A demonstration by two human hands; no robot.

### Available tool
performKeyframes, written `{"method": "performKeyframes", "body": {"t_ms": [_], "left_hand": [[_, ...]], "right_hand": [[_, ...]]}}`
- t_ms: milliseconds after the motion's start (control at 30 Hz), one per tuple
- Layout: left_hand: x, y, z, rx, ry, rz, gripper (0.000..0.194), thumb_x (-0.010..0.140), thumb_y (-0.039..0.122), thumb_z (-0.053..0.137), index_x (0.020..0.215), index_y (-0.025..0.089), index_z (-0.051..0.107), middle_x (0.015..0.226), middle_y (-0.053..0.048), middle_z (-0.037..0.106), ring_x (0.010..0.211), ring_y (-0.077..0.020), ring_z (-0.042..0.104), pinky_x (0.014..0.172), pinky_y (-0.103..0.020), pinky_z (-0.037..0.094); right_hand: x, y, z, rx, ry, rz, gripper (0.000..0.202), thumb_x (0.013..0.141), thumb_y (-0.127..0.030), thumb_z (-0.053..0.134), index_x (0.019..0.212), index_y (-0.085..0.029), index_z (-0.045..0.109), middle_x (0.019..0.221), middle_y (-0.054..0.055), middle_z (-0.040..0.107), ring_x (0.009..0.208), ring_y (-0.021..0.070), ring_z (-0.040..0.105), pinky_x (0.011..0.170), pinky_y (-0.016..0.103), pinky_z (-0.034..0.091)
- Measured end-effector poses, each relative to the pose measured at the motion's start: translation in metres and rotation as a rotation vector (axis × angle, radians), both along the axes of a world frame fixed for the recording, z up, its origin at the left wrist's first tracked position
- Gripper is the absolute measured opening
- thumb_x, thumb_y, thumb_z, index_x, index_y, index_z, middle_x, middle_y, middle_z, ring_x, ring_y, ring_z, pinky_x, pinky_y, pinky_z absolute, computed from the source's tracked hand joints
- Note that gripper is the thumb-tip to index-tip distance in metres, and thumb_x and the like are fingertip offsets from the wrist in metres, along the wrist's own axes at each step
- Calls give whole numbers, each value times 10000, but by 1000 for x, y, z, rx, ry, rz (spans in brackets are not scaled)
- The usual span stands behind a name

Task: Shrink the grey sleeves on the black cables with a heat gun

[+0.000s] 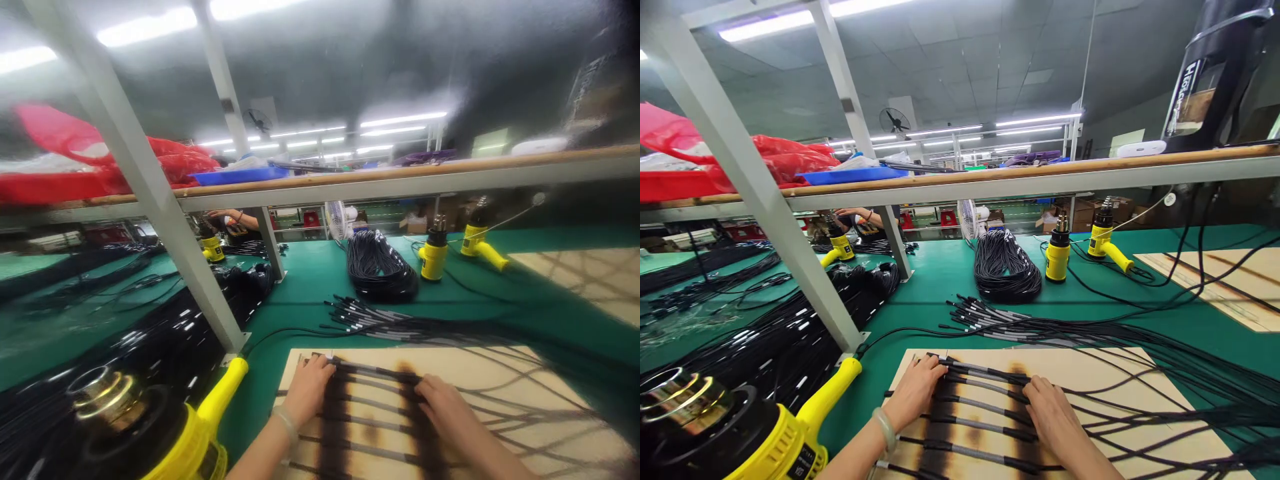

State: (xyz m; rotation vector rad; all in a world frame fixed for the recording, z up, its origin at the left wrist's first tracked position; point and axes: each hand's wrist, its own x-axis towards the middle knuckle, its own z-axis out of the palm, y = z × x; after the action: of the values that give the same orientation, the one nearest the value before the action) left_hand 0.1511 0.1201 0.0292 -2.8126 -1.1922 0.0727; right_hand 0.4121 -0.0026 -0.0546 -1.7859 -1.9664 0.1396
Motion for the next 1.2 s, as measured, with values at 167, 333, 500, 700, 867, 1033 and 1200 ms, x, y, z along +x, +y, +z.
{"method": "performKeyframes", "body": {"t_ms": [167,333,500,700,867,1033,1200], "left_hand": [[-3,-2,2,-6,7,-6,250,768,55,367,831,198,561,916,-55,543,874,-206,483,743,-336,356],[-13,-8,10,-7,-12,34,295,815,64,313,901,221,547,954,-43,528,879,-184,470,734,-305,349],[-27,-11,20,-13,-15,102,301,844,102,291,883,228,561,930,-36,530,911,-186,459,731,-308,329],[-47,-6,21,20,-21,188,272,829,116,331,867,234,573,918,-31,538,878,-188,466,690,-309,315],[-55,-3,14,34,-37,238,260,836,146,338,828,241,580,885,-22,556,882,-193,476,681,-307,318],[-58,0,8,31,-47,274,255,839,134,322,868,232,556,904,-18,567,900,-190,479,694,-300,343],[-59,1,4,4,-18,282,289,816,84,314,961,217,525,893,-24,577,891,-173,483,716,-268,372]], "right_hand": [[2,-4,-1,-8,33,23,216,768,-56,355,765,-206,510,798,49,556,742,203,522,667,331,403],[3,-9,-2,21,211,72,193,820,-109,314,818,-219,473,820,37,525,731,167,537,670,292,425],[-8,-8,1,1,314,73,171,853,-164,296,822,-229,451,813,24,497,724,157,526,666,275,429],[-28,7,3,-70,305,130,184,853,-140,260,817,-220,422,839,36,471,769,169,520,712,316,414],[-32,18,-10,-54,259,179,191,843,-114,253,806,-220,408,836,37,460,780,176,509,706,316,411],[-33,20,-12,-59,238,179,185,819,-85,276,817,-220,402,843,34,451,781,166,512,708,299,412],[-36,24,-10,-54,235,174,189,786,-60,304,802,-221,401,832,25,446,773,166,516,698,296,410]]}}
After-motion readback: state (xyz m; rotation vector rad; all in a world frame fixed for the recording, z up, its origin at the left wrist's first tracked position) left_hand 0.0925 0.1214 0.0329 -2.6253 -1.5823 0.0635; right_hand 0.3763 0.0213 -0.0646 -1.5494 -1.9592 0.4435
